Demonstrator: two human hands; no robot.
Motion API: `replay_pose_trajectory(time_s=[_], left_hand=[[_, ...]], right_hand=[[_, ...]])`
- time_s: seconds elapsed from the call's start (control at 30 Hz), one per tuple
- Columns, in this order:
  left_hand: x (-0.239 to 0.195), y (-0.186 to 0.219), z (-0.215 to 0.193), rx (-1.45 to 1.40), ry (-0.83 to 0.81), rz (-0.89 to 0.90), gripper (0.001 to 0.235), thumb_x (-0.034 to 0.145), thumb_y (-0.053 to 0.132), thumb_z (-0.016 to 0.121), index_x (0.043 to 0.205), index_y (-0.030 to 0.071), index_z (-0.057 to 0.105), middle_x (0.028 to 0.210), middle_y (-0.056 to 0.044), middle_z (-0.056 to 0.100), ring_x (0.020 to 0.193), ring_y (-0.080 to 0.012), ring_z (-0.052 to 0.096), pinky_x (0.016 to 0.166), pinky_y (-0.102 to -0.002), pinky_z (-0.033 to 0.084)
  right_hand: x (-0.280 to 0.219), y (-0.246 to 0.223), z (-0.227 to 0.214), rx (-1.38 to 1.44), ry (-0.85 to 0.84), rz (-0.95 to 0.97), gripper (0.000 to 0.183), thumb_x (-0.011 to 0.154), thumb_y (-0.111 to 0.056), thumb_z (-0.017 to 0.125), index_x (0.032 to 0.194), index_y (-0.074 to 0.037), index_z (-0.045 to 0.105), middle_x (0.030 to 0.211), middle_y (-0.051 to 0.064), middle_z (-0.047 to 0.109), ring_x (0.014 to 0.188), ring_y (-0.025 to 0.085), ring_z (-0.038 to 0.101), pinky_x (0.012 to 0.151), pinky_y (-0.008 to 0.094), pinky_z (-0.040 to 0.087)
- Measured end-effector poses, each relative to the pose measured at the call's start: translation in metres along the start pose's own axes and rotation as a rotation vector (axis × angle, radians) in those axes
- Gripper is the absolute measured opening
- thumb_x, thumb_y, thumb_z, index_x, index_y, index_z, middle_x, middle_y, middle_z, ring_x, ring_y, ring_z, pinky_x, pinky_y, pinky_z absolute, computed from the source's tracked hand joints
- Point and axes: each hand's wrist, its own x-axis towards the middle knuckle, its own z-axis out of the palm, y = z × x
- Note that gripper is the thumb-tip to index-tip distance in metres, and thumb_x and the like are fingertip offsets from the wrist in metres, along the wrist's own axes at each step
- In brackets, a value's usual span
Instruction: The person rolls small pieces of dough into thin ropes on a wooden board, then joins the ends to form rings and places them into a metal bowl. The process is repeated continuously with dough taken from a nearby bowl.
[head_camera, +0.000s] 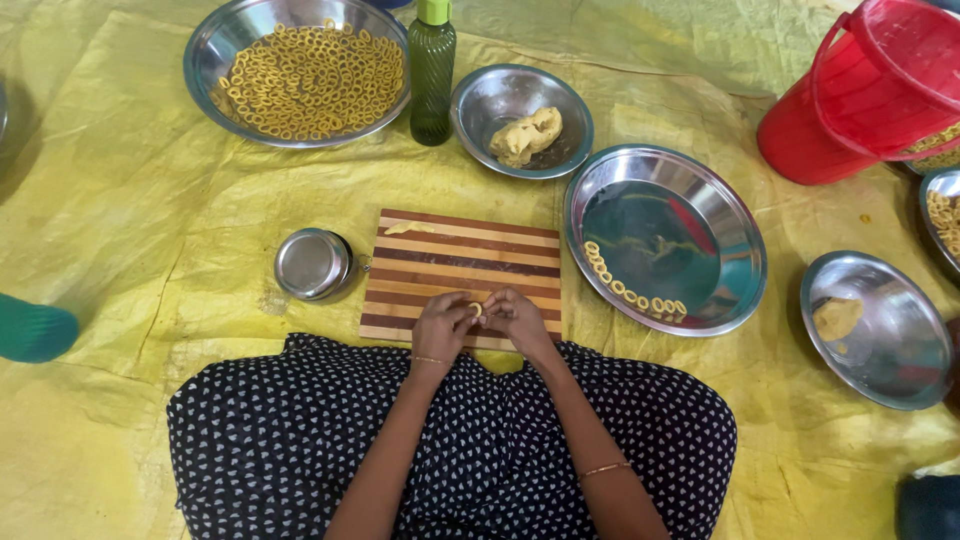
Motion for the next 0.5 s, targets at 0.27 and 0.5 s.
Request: replay_pose_trajectory(time_s=[0.27,0.5], left_hand=[[-0.0015,0.0065,-0.0023,0.063,0.069,0.113,0.011,0.081,0.007,0.078,0.092,0.005,0.08,0.116,-0.009,0.073,0.108,-0.0256,0.068,0.091,-0.036,0.057],[-0.0041,0.0029,-0.0014,0.143,0.065,0.211,0.011,0.083,0.007,0.076,0.092,0.001,0.077,0.117,-0.012,0.071,0.11,-0.0304,0.066,0.093,-0.04,0.055]], right_hand=[[-0.0012,-0.0028,-0.0009,0.003,-0.002,-0.025,0.028,0.085,0.005,0.076,0.106,-0.001,0.059,0.094,0.009,0.071,0.09,0.016,0.069,0.084,0.027,0.057],[-0.0006,0.0048,-0.0025,0.029,-0.007,-0.058,0.028,0.085,0.006,0.075,0.106,0.0,0.058,0.096,0.009,0.069,0.091,0.016,0.068,0.084,0.027,0.057]])
